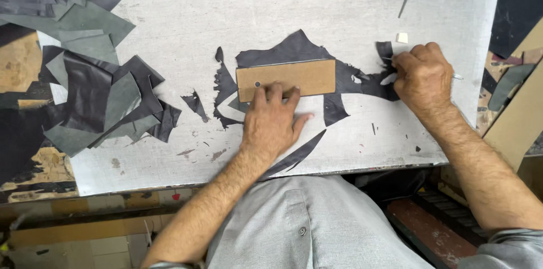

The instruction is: The person cuts dark leather pieces using a utility knife and cardboard templates on a workbench. They repeatedly place templates on leather, cut around them, and stack the cut pieces while discarding offcuts.

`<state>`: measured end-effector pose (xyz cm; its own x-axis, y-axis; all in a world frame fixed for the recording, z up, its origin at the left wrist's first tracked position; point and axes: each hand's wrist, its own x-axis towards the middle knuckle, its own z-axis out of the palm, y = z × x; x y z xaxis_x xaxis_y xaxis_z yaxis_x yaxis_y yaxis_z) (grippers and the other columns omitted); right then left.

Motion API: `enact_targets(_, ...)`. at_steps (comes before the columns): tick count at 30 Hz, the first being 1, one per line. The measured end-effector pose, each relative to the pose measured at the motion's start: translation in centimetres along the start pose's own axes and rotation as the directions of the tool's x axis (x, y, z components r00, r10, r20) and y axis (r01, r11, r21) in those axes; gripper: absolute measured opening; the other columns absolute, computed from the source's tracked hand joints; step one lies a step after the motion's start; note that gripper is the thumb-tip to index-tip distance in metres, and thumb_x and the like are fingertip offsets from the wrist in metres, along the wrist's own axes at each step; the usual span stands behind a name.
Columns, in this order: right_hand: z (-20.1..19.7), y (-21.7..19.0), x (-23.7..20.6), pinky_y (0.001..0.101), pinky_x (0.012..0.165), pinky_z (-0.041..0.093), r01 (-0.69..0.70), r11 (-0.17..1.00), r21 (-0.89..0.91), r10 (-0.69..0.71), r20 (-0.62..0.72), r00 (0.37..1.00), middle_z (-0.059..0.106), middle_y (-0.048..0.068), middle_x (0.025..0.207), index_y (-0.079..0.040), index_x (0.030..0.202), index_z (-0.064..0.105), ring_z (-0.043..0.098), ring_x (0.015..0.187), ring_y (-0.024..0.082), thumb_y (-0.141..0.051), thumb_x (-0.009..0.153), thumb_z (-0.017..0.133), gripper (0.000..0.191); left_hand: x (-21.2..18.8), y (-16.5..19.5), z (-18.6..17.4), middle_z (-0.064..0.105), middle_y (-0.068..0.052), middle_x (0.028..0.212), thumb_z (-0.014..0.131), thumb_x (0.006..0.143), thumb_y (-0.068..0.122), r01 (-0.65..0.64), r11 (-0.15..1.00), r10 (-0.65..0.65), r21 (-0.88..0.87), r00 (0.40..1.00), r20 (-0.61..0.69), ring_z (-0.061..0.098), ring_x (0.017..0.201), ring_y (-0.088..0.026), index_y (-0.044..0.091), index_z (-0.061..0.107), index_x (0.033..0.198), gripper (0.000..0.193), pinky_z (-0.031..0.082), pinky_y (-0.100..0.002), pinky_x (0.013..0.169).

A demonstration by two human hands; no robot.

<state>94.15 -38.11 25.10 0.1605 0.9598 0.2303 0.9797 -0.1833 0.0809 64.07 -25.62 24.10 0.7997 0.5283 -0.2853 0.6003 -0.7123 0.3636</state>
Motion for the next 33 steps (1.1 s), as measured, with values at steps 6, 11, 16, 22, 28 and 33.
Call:
enact_targets(6,2.6,-9.0,-0.7,0.0249,0.056,0.057,-0.454,0.602,0.657,0.486,0.15,0.861,0.071,0.008,0.083,0.0,0.105,0.076,0.066,0.068,0.011,-0.003,0.088,0.079,0.018,3.6,-0.1,-2.5,0.05,-0.017,0.14,0.07,0.09,0.043,-0.123,0.988,0.138,0.089,0.972,-0.192,0.048,0.121,-0.038,0.021,0.061,0.141,0.056,0.051,-0.06,0.1)
enact_targets(11,2.9,-11.6,3.0,0.0271,0.056,0.056,-0.444,0.593,0.672,0.557,0.056,0.828,0.071,0.012,0.081,0.002,0.11,0.077,0.067,0.066,0.016,-0.001,0.089,0.078,0.021,4.1,0.0,-2.7,0.049,-0.014,0.142,0.071,0.088,0.042,-0.116,0.988,0.13,0.101,0.98,-0.149,0.047,0.126,-0.036,0.021,0.063,0.138,0.054,0.055,-0.056,0.097)
enact_targets(16,1.4,-12.2,2.8,0.0327,0.056,0.059,-0.544,0.678,0.494,0.524,0.195,0.829,0.072,0.02,0.083,0.004,0.108,0.076,0.072,0.069,0.025,0.0,0.087,0.076,0.022,4.5,0.2,-2.4,0.053,-0.016,0.138,0.075,0.086,0.04,-0.125,0.986,0.14,0.113,0.98,-0.141,0.052,0.122,-0.036,0.017,0.064,0.135,0.056,0.055,-0.056,0.091)
enact_targets(22,-0.6,-11.5,-5.1,0.0336,0.071,0.064,-0.516,0.65,0.558,0.368,0.363,0.856,0.076,0.018,0.098,-0.003,0.104,0.079,0.075,0.081,0.024,-0.006,0.084,0.078,0.02,5.3,0.7,-4.4,0.066,-0.018,0.122,0.09,0.073,0.03,-0.087,0.996,0.089,0.018,0.98,-0.181,0.061,0.114,-0.032,-0.001,0.062,0.136,0.076,0.056,-0.044,0.094)
enact_targets(28,-1.0,-3.3,-4.7,0.0366,0.074,0.06,-0.426,0.782,0.454,0.439,0.083,0.895,0.073,0.012,0.099,-0.004,0.111,0.077,0.07,0.085,0.022,-0.021,0.085,0.085,0.032,7.7,0.5,-5.9,0.07,-0.012,0.117,0.097,0.063,0.033,0.078,0.993,-0.069,-0.084,0.991,0.112,0.06,0.118,-0.027,0.008,0.069,0.124,0.071,0.047,-0.045,0.106)
enact_targets(33,1.5,-2.7,-3.4,0.0366,0.069,0.059,-0.378,0.868,0.321,0.44,-0.147,0.886,0.065,0.016,0.099,0.001,0.109,0.071,0.065,0.089,0.027,-0.037,0.073,0.091,0.056,6.4,-0.4,-5.6,0.074,-0.014,0.111,0.09,0.072,0.034,-0.101,0.986,0.103,-0.135,0.995,0.012,0.07,0.103,-0.03,0.009,0.067,0.126,0.065,0.05,-0.047,0.097)
